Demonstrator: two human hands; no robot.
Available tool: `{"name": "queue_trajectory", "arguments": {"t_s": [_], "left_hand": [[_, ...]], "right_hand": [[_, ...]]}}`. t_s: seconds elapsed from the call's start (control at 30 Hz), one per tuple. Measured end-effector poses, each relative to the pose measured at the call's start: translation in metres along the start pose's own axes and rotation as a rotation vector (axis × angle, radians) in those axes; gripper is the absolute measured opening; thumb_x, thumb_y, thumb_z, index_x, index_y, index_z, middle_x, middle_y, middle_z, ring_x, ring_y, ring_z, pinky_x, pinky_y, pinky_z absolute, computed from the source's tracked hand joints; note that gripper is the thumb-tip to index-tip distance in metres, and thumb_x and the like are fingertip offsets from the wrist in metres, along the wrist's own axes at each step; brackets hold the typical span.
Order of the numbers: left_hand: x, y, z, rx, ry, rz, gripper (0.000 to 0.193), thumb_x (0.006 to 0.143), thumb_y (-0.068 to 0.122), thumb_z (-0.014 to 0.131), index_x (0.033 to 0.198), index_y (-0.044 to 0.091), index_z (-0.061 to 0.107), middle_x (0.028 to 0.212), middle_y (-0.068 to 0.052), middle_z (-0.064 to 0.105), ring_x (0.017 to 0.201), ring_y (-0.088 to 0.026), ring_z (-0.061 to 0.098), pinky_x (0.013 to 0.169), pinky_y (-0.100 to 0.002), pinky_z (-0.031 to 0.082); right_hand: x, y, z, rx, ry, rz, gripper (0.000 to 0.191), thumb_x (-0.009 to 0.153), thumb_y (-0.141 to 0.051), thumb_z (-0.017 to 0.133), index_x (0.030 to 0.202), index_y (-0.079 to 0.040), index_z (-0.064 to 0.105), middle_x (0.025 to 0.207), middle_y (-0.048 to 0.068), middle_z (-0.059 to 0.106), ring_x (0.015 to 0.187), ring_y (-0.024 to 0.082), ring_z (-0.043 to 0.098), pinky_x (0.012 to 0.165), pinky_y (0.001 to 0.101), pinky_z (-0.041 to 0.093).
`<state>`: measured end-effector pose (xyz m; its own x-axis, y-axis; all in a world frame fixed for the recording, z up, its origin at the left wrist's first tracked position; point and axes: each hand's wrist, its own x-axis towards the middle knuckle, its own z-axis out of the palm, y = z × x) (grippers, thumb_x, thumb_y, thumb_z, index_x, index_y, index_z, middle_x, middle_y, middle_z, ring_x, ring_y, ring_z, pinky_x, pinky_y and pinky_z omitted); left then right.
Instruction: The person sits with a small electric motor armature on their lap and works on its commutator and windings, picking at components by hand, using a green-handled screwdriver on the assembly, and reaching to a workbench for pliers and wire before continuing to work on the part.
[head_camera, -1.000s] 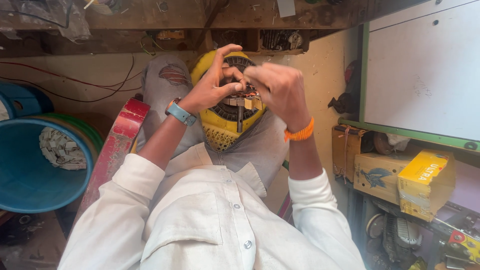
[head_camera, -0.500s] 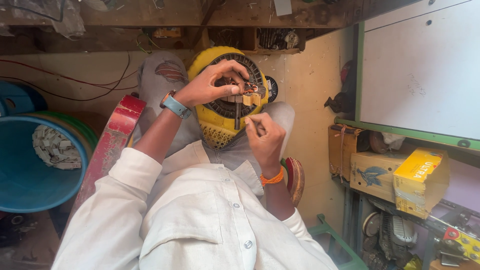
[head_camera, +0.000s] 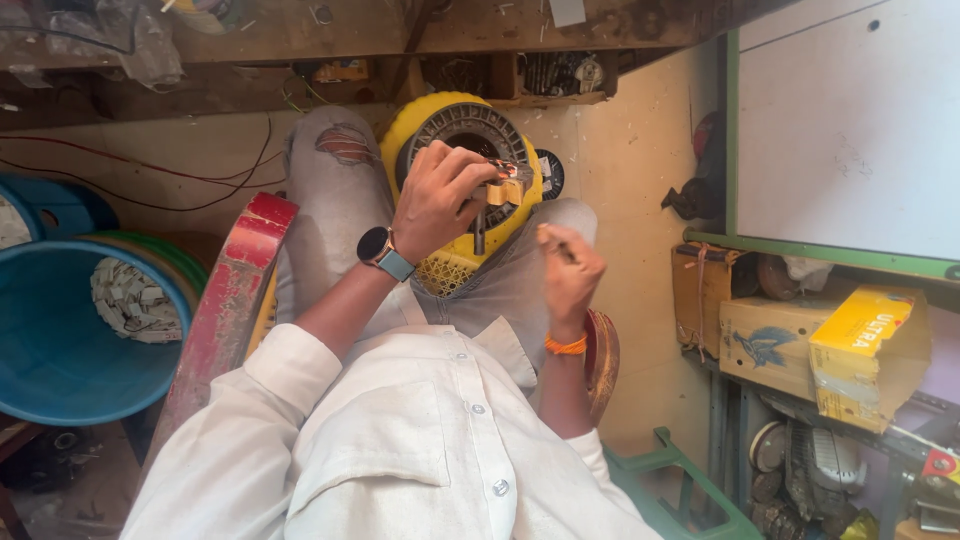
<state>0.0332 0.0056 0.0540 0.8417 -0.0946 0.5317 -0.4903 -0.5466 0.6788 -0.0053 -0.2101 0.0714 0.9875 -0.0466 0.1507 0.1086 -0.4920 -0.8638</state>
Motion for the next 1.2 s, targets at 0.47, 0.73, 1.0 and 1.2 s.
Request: {"name": "queue_trajectory", "arguments": {"t_s": [0.47,0.73,1.0,1.2], "left_hand": [[0.004,0.001,-0.005,-0.002,0.051,0.082,0.038,0.081,0.003,0.082,0.113,0.011,0.065,0.115,-0.002,0.065,0.100,-0.025,0.056,0.090,-0.040,0.046],[0.010,0.002,-0.026,-0.182,-0.181,-0.102,0.047,0.081,0.012,0.083,0.122,0.014,0.059,0.116,-0.003,0.065,0.102,-0.029,0.056,0.093,-0.042,0.048],[0.033,-0.022,-0.033,-1.117,-0.278,-0.655,0.060,0.098,0.017,0.067,0.141,0.012,0.026,0.126,-0.005,0.070,0.106,-0.012,0.065,0.099,-0.035,0.052],[0.035,-0.032,-0.024,-0.995,-0.369,-0.413,0.063,0.100,0.009,0.068,0.148,0.011,0.027,0.099,-0.005,0.068,0.107,-0.013,0.064,0.104,-0.032,0.048]], "right_hand": [[0.115,-0.070,0.013,-0.073,-0.302,-0.500,0.007,0.094,0.003,0.077,0.100,0.002,0.073,0.089,0.012,0.074,0.077,0.016,0.071,0.069,0.0284,0.055],[0.154,-0.087,0.052,-0.203,-0.557,-0.375,0.006,0.090,-0.004,0.074,0.096,-0.002,0.076,0.084,0.010,0.076,0.072,0.015,0.073,0.066,0.0282,0.055],[0.149,-0.096,0.041,-0.262,-0.535,-0.470,0.004,0.092,-0.004,0.075,0.094,-0.002,0.072,0.084,0.010,0.074,0.072,0.021,0.072,0.065,0.0325,0.053],[0.105,-0.103,0.019,-0.330,-0.465,-0.476,0.006,0.092,-0.004,0.077,0.093,-0.003,0.071,0.083,0.010,0.071,0.072,0.022,0.071,0.066,0.0331,0.053]]}}
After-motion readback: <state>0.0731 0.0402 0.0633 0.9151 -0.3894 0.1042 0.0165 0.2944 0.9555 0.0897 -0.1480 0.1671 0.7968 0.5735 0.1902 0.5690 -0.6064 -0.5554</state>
